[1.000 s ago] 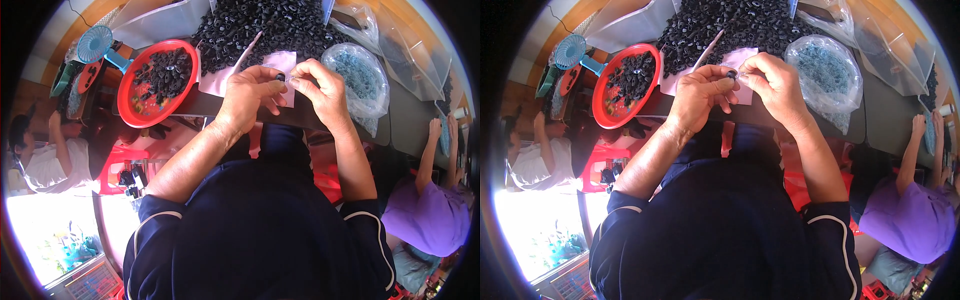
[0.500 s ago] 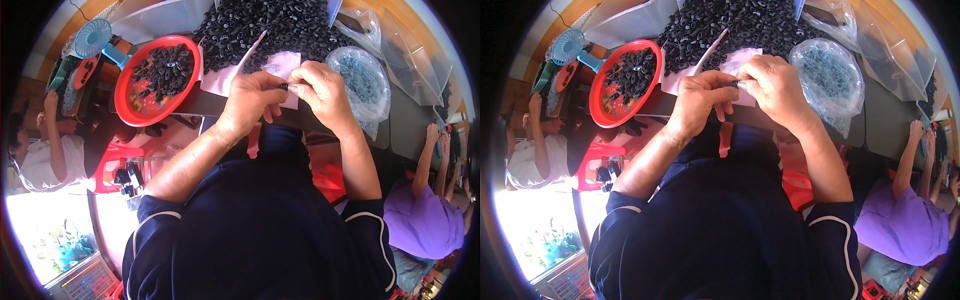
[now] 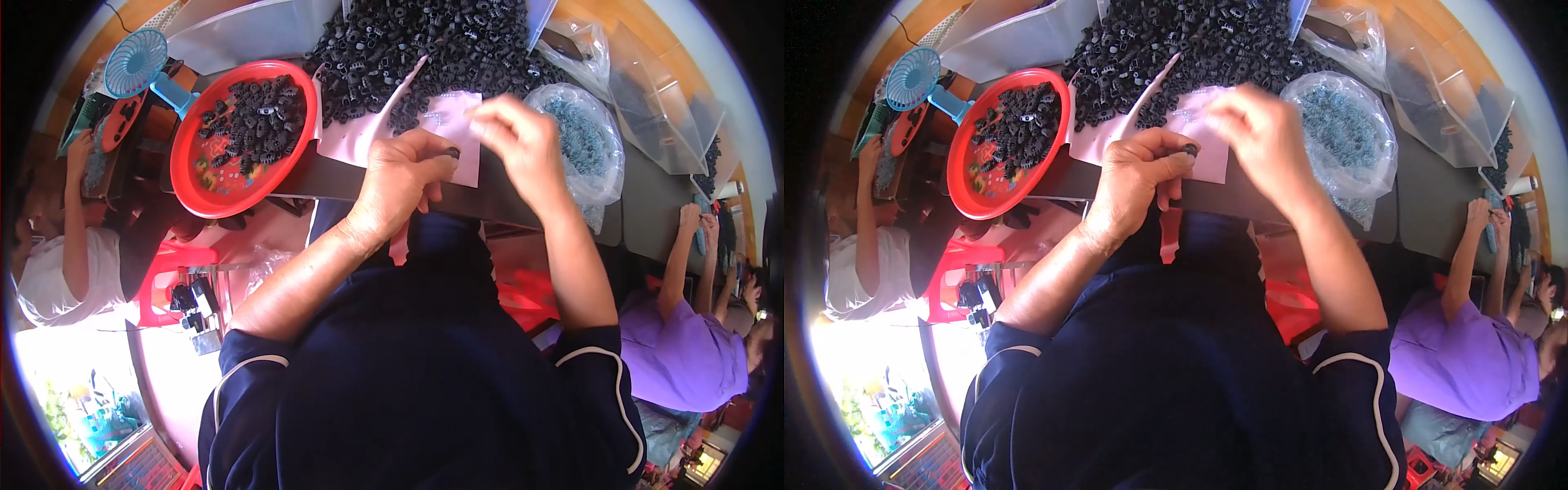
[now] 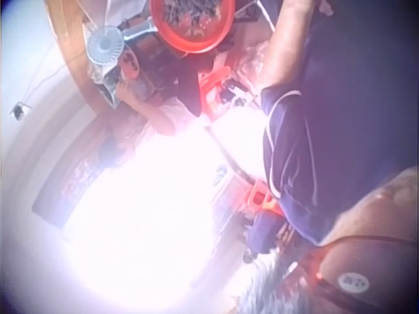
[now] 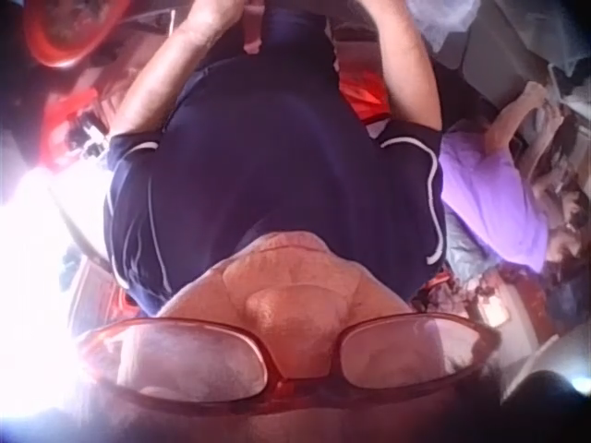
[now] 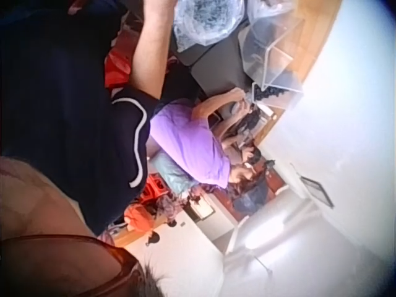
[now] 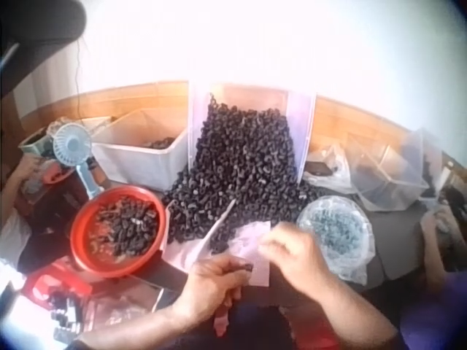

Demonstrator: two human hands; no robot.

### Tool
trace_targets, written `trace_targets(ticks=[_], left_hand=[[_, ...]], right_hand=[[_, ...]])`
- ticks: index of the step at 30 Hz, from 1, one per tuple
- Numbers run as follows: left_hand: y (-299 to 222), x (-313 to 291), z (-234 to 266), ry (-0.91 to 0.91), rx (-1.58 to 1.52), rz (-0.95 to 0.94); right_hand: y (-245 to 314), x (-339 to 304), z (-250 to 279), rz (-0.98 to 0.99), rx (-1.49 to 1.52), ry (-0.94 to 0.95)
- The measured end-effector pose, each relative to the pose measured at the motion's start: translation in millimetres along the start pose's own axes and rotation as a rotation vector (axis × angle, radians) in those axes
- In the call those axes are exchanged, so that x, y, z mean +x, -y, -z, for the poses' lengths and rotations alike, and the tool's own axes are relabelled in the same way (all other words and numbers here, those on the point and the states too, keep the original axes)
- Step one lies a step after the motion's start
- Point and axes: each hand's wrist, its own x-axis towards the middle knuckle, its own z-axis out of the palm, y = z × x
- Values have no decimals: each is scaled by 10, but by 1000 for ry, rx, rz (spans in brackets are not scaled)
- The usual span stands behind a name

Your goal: The person assembles small plastic components by inserting small inner pieces into plastic casings by hand.

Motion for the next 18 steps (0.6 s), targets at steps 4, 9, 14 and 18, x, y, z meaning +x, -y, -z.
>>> trace_targets(ticks=[4, 9, 14, 18], left_hand=[[20, 21, 2, 42, 54, -6], [33, -22, 42, 62, 35, -5], [26, -60, 72, 115, 32, -17], [48, -57, 80, 118, 37, -33]], right_hand=[[-430, 481, 61, 68, -538, -60], [-592, 570, -64, -88, -805, 69], [-571, 547, -56, -118, -770, 42], [-615, 524, -77, -48, -778, 11]])
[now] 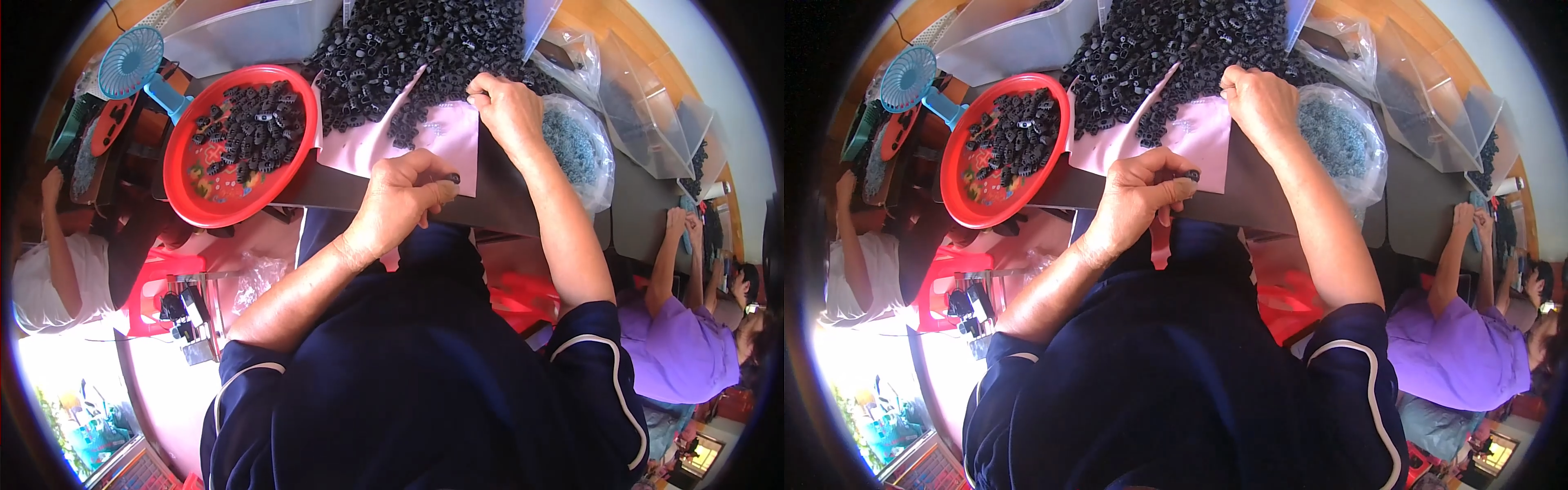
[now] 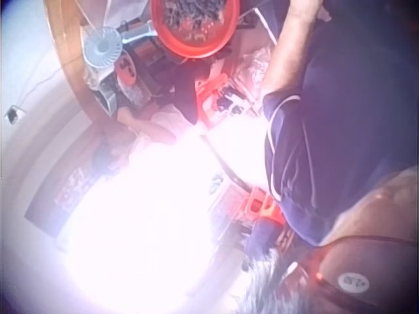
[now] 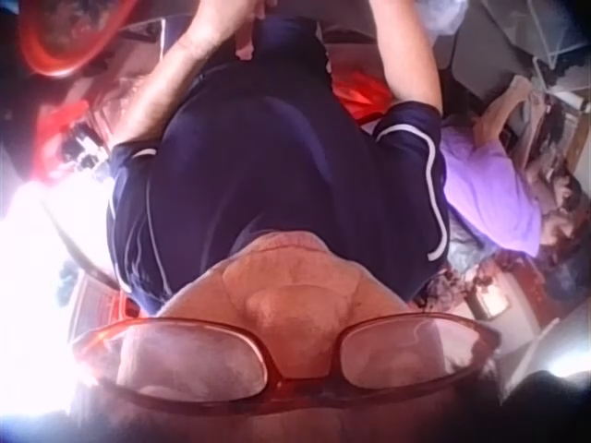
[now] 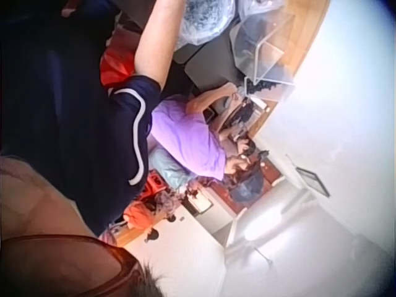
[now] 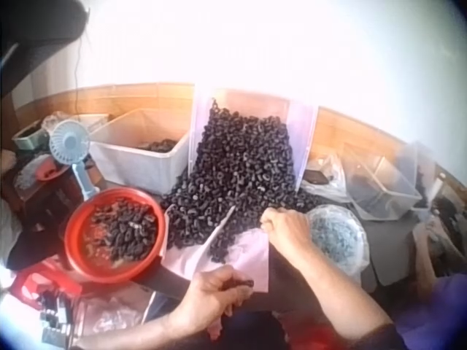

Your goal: The person assembles small plastic components by inserting small inner pieces into plastic casings by hand.

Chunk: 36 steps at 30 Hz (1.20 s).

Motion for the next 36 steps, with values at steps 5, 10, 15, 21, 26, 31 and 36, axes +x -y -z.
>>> trace_targets(ticks=[5, 10, 15, 21, 26, 31, 36], left_hand=[[-28, -10, -3, 0, -8, 34], [16, 6, -5, -5, -34, 13], [12, 8, -19, -15, -6, 20], [24, 13, -33, -26, 2, -1], [33, 13, -31, -28, -18, -10], [27, 13, -33, -30, -9, -6], [11, 8, -35, -26, -2, -10]], right_hand=[[20, -12, 36, 32, -8, 9], [-40, 22, 5, 70, -36, 4], [14, -12, -23, 103, -90, -41], [-26, -42, -13, 88, -43, -65], [-3, -69, 86, 169, -39, 76], [51, -124, 76, 199, -54, 7], [81, -108, 67, 223, -52, 14]])
